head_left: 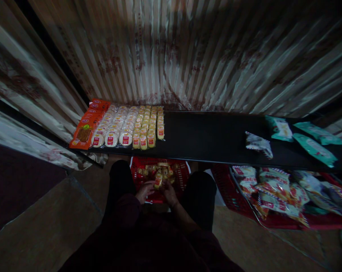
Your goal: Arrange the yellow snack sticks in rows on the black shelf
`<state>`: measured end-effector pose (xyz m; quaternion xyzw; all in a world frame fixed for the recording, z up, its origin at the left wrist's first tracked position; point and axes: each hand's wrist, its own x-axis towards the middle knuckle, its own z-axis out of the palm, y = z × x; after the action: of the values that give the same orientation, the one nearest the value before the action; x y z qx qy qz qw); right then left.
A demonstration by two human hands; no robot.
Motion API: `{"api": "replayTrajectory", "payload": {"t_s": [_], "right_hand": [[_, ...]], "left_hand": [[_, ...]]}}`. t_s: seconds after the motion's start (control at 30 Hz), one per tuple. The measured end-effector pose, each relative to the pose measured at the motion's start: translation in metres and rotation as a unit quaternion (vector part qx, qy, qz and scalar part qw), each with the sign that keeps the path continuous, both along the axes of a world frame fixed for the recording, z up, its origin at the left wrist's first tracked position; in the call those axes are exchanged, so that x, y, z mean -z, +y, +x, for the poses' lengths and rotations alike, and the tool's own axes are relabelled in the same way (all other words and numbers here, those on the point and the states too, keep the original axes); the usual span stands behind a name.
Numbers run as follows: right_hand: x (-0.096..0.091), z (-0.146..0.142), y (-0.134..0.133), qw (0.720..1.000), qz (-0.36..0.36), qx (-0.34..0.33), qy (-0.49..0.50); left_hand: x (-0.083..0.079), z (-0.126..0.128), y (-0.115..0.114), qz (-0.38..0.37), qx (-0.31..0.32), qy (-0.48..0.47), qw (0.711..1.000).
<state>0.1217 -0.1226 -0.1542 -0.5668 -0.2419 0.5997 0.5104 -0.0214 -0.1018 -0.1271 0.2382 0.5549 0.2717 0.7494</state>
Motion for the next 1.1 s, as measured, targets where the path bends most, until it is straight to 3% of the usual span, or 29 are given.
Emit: {"api": "replayTrajectory", "payload": {"t_s": [0.1,0.23,0.4,0.57,0.87,1.1], "right_hand": [[-0.004,0.000,0.000,0.999,-0.021,0.015,0.027],[-0.012,-0.001,-0.001,1.000,-0.015,-0.016,0.013],[-0.020,0.001,0.000,0.999,0.006,-0.042,-0.027],[-0.027,0.002,-0.001,0.992,0.038,-0.050,-0.107],[-0.036,0.010,0.004,0.959,0.076,0.006,-0.274],[-0.047,0.010,0.006,0.944,0.096,0.042,-0.312]], "left_hand": [[0.000,0.001,0.000,-0.015,-0.019,0.004,1.000],[-0.005,0.003,0.001,-0.024,-0.021,0.003,0.999],[-0.017,0.006,0.000,0.010,0.001,0.011,1.000],[-0.026,0.010,0.001,0.048,-0.018,0.002,0.999],[-0.046,0.021,0.008,0.100,-0.050,-0.003,0.994],[-0.064,0.031,0.013,0.161,-0.045,0.043,0.985]]}}
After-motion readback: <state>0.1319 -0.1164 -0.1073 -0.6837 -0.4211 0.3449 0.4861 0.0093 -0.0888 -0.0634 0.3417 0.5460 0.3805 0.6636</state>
